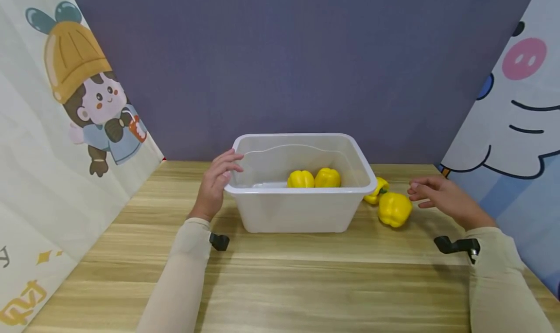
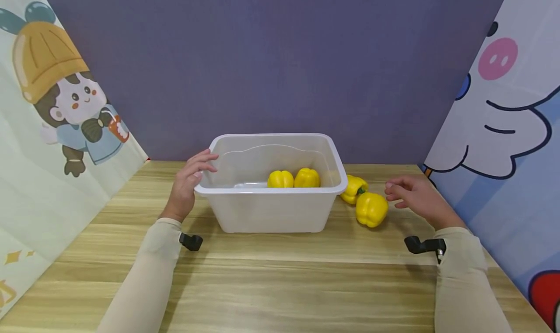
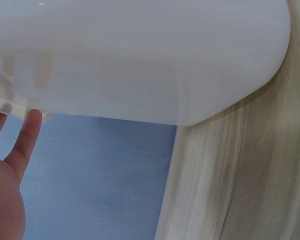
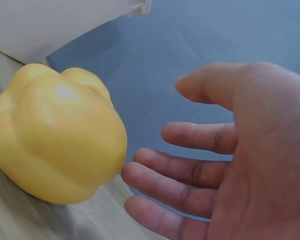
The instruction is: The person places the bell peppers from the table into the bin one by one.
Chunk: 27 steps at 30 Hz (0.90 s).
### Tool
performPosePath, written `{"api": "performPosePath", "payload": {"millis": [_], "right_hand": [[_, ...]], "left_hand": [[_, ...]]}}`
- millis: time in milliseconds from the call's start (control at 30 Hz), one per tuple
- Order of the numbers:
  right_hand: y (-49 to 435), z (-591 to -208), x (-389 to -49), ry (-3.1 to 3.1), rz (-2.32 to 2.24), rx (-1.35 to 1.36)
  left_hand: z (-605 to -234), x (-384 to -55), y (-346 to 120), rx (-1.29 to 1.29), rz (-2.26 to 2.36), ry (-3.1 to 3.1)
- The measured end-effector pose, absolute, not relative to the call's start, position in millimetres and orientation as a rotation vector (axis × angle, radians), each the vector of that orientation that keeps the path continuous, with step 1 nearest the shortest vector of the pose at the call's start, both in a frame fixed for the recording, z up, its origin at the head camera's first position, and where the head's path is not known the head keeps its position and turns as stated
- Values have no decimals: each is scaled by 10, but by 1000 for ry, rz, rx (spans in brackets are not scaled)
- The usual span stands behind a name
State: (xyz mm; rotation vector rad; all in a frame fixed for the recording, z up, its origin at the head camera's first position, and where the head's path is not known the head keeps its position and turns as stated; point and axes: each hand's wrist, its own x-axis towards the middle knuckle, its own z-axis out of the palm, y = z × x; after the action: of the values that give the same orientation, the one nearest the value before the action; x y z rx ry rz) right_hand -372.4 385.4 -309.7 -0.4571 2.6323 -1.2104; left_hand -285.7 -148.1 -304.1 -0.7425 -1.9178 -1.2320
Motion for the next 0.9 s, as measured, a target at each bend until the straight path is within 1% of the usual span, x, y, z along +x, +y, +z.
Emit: {"api": "performPosePath", "payload": {"millis": [300, 567, 900], "right_hand": [[3895, -3154, -3764, 2610, -1178, -447], [3885, -3205, -3759, 2641, -1138, -392], [3891, -3286, -3765, 2587, -1090, -379]], "left_hand": [[-2974, -2803, -1436, -776, -1234, -1888], [-3188, -3036, -1582, -777, -1207, -1891], [-3228, -3051, -1604, -757, -1225, -1900]]}}
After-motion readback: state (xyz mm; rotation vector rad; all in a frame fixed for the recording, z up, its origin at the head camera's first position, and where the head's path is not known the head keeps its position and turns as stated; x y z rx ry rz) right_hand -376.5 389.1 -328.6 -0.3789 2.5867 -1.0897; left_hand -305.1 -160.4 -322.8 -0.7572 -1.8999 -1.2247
